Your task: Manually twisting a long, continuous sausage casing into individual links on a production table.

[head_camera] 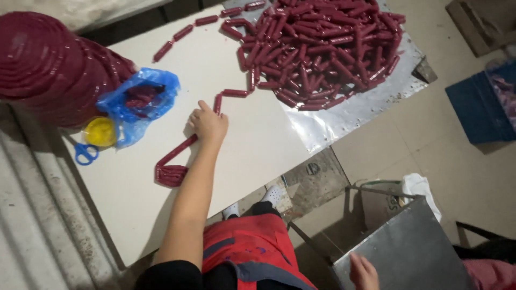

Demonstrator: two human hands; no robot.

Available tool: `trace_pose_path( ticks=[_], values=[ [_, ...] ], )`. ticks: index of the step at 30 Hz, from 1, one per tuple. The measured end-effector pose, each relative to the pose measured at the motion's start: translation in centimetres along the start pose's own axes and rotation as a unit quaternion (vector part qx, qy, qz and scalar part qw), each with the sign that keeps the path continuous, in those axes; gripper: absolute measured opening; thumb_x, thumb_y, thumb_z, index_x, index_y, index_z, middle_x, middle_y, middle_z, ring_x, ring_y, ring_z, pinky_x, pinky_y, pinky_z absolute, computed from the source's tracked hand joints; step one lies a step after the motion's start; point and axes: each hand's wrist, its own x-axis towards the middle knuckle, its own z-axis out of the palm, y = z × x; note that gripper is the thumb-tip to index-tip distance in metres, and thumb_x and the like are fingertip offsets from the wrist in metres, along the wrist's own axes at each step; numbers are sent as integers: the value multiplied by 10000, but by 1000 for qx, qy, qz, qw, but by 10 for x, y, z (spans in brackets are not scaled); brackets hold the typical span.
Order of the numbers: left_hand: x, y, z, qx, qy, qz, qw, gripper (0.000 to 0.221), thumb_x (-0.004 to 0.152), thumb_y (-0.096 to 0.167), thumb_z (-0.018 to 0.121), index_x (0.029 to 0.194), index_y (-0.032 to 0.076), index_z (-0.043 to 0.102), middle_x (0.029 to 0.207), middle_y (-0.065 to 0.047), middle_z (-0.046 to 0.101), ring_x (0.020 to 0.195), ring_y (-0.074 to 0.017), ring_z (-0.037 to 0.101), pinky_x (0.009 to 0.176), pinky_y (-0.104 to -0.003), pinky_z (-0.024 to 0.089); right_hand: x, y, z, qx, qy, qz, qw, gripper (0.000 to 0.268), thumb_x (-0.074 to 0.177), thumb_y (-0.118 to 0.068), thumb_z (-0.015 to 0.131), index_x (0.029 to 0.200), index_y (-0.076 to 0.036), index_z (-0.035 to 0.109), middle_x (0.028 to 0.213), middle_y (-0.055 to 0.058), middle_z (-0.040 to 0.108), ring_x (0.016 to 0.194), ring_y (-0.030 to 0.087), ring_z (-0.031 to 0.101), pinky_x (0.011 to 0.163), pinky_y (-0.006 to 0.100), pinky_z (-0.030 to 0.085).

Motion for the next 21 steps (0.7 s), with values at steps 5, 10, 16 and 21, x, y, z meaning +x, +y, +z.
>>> trace_pose_path(
  ticks=[5, 10, 16, 21],
  values=[
    [26, -19, 44, 146, 1, 26, 989, 213, 977, 137, 560, 1087, 77, 733, 1158, -140, 663, 1102, -343, 596, 961, -465, 461, -12, 12, -37, 44, 28, -43, 998, 441, 937, -160, 655, 610, -102, 364, 500, 21, 258, 392, 134, 254, 390, 308, 187],
    [38, -20, 31, 103, 56, 116, 986, 135, 914, 17, 585, 940, -20, 713, 937, -188, 637, 953, -330, 602, 842, -416, 451, 58, -11, -15, -127, 24, -84, 988, 275, 946, -171, 630, 738, -153, 451, 667, -2, 369, 555, 149, 378, 525, 337, 282],
    [-39, -5, -10, 48, 130, 156, 978, 426, 893, 289, 771, 1150, -24, 639, 1119, -192, 586, 1083, -348, 566, 969, -465, 458, 75, -18, 178, -677, -40, -188, 710, 281, 965, -312, 596, 1165, -312, 794, 1138, -29, 794, 1074, 201, 758, 953, 405, 586],
    [-197, -47, -75, -45, -442, 179, 878, 329, 1013, 187, 502, 1256, 110, 710, 1286, -141, 710, 1229, -361, 654, 1048, -499, 506, -11, -109, 384, -327, -421, -412, 739, 372, 1040, -337, 564, 878, -10, 633, 849, 243, 674, 875, 469, 644, 866, 550, 510]
  ],
)
